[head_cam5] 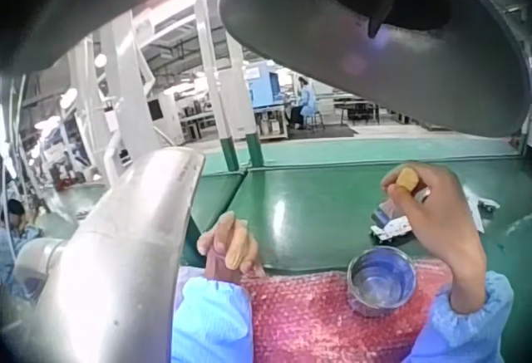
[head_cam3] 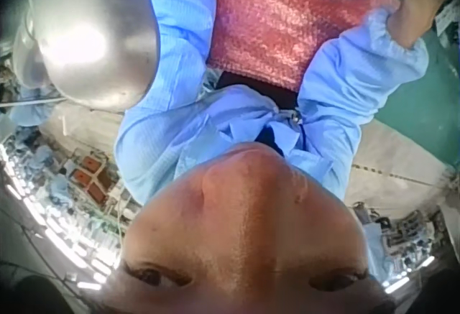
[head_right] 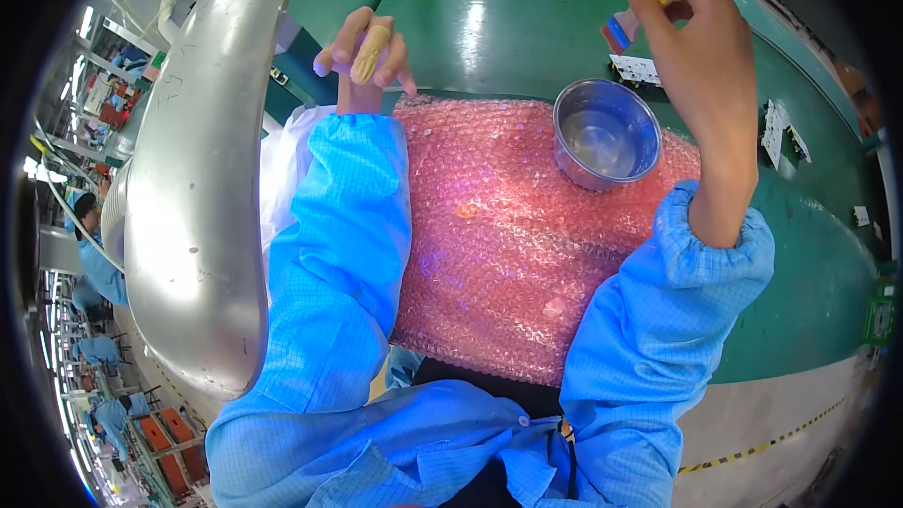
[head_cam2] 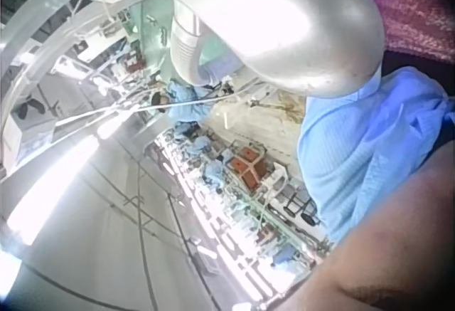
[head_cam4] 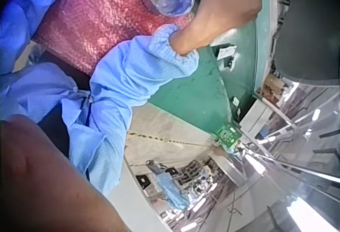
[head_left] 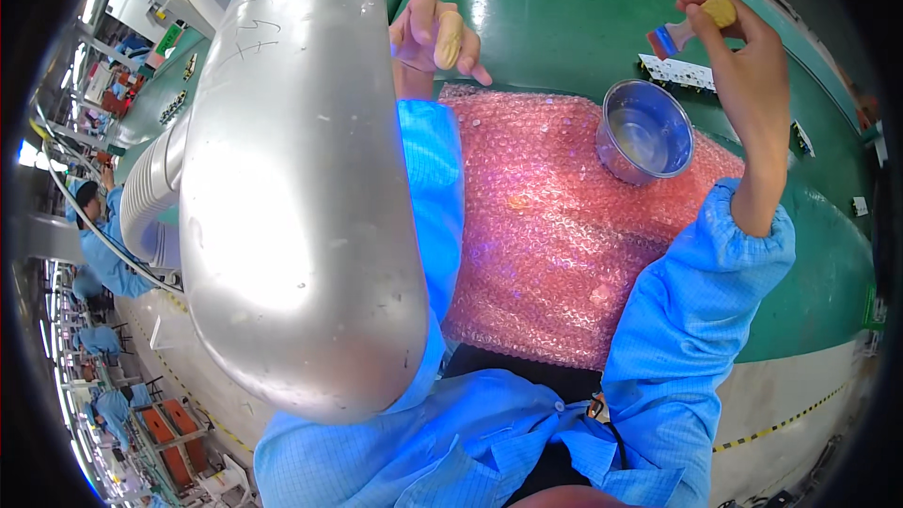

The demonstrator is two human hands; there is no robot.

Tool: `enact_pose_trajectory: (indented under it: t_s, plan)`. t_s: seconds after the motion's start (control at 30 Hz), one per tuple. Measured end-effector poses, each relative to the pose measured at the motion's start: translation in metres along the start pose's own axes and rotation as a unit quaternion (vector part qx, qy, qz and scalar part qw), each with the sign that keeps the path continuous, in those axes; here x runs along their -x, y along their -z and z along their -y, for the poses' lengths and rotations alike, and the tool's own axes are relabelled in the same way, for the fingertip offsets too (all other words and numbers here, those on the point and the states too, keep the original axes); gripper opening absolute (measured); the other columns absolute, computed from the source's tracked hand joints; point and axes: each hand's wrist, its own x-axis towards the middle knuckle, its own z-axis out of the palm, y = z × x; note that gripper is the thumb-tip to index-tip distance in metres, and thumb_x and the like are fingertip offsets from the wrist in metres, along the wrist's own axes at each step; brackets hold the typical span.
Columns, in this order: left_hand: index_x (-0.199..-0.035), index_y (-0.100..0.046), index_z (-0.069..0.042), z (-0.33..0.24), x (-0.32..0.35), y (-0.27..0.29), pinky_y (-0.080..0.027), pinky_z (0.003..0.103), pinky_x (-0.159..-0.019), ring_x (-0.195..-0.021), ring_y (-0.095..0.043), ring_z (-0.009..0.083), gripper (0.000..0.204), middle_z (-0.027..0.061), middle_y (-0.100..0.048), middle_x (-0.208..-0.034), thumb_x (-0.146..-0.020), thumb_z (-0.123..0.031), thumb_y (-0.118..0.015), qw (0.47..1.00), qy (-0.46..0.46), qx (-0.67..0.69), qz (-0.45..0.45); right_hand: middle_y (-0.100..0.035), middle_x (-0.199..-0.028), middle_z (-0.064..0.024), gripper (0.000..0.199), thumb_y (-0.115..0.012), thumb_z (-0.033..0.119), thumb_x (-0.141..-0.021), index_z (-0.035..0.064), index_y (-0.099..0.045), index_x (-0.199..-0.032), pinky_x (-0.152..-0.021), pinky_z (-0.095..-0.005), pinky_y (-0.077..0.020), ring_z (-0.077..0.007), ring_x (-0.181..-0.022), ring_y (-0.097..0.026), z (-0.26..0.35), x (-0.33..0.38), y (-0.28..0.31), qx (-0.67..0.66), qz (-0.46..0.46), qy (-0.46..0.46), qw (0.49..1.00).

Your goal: Cleaning a printed circuit board using a brush and liquid solution.

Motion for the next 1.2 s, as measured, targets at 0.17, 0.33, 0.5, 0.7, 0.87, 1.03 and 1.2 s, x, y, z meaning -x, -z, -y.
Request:
enact_pose_trajectory:
  t_s: [0.17,0.33,0.5,0.7,0.87,1.03,1.2]
  plan:
    - [-0.098,-0.070,-0.004,0.001,-0.001,0.000,-0.044,0.066,-0.098,-0.108,-0.061,0.0362,0.029,0.0159,-0.068,-0.098,-0.081,-0.026,-0.079,1.000,0.001,-0.009,0.000,-0.070,-0.088,-0.0036,0.019,-0.062,0.020,-0.090,0.0065,-0.070,-0.102,-0.073,-0.0278,-0.0484,-0.0138,-0.077,-0.063,-0.001,0.000,-0.001,-0.007,0.008,0.004,1.000]
    - [-0.100,-0.070,0.000,0.001,-0.007,-0.001,-0.044,0.066,-0.098,-0.110,-0.060,0.0387,0.031,0.0188,-0.068,-0.099,-0.085,-0.028,-0.076,0.998,0.022,-0.054,-0.002,-0.070,-0.089,-0.0040,0.020,-0.063,0.020,-0.090,0.0067,-0.070,-0.102,-0.074,-0.0278,-0.0484,-0.0135,-0.077,-0.063,0.001,0.002,0.000,-0.006,0.024,-0.009,1.000]
    - [-0.110,-0.067,0.000,-0.006,-0.006,-0.003,-0.043,0.067,-0.099,-0.113,-0.058,0.0404,0.038,0.0229,-0.063,-0.114,-0.089,-0.031,-0.071,0.996,0.024,-0.077,0.042,-0.070,-0.089,-0.0041,0.021,-0.063,0.021,-0.089,0.0067,-0.070,-0.103,-0.074,-0.0277,-0.0482,-0.0130,-0.077,-0.063,0.002,0.001,-0.002,-0.002,0.037,-0.009,0.999]
    - [-0.145,-0.037,-0.004,-0.003,-0.019,-0.030,-0.033,0.064,-0.109,-0.127,-0.045,0.0481,0.067,0.0293,-0.041,-0.143,-0.097,-0.049,-0.051,0.966,-0.066,0.008,-0.250,-0.071,-0.090,-0.0035,0.021,-0.063,0.020,-0.090,0.0064,-0.071,-0.103,-0.074,-0.0274,-0.0482,-0.0129,-0.078,-0.063,0.003,0.000,-0.002,-0.010,0.034,-0.014,0.999]
    - [-0.154,-0.002,0.002,0.002,-0.024,-0.042,0.003,0.071,-0.111,-0.144,0.016,0.0493,0.106,0.0259,0.014,-0.159,-0.088,-0.065,-0.051,0.923,-0.225,0.170,-0.260,-0.072,-0.093,-0.0035,0.021,-0.062,0.020,-0.090,0.0061,-0.071,-0.104,-0.076,-0.0272,-0.0482,-0.0128,-0.081,-0.064,0.000,0.000,-0.001,-0.003,0.038,-0.020,0.999]
    - [-0.154,-0.004,0.002,0.000,-0.026,-0.038,-0.003,0.066,-0.115,-0.148,0.006,0.0448,0.107,0.0250,0.005,-0.160,-0.086,-0.064,-0.054,0.911,-0.239,0.153,-0.298,-0.072,-0.093,-0.0039,0.022,-0.062,0.020,-0.090,0.0062,-0.071,-0.105,-0.078,-0.0271,-0.0482,-0.0128,-0.082,-0.065,0.000,0.000,-0.001,-0.005,0.043,-0.021,0.999]
    - [-0.154,-0.011,0.000,-0.001,-0.029,-0.031,-0.004,0.058,-0.119,-0.150,-0.001,0.0378,0.102,0.0221,-0.003,-0.162,-0.086,-0.063,-0.054,0.892,-0.264,0.142,-0.339,-0.071,-0.090,-0.0035,0.022,-0.063,0.020,-0.090,0.0060,-0.070,-0.104,-0.076,-0.0270,-0.0480,-0.0125,-0.082,-0.064,-0.002,0.000,-0.002,-0.013,0.033,-0.020,0.999]
